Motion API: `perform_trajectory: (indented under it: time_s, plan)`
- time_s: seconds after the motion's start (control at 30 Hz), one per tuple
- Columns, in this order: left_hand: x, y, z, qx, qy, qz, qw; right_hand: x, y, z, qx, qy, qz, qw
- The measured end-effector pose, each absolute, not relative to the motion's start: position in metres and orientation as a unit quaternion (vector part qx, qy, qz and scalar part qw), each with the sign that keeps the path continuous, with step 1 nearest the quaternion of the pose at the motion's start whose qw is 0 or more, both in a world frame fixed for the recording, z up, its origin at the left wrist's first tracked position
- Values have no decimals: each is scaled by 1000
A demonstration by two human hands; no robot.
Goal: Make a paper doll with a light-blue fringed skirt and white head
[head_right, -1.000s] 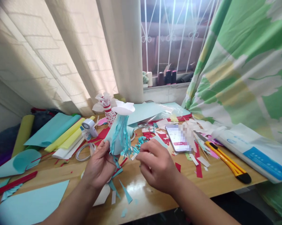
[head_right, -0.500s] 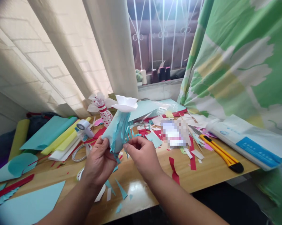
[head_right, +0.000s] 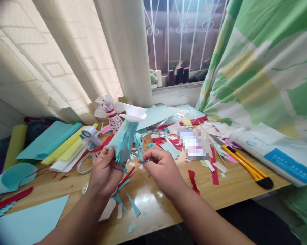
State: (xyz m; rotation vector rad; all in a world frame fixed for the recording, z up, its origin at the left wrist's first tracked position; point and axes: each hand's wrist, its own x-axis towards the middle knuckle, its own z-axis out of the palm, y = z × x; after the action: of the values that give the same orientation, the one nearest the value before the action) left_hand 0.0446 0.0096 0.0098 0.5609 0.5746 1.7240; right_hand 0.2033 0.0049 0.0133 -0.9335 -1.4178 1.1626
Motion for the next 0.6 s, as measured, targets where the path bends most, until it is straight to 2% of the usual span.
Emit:
perform_trajectory:
  time_s: [0.23,0.6]
  plan:
    - [42,11,3,229,247,717,611,198,7,8,-339,-583,543,500]
    - [37,11,6,202,240,717,622,198,1,3,-341,-616,590,397]
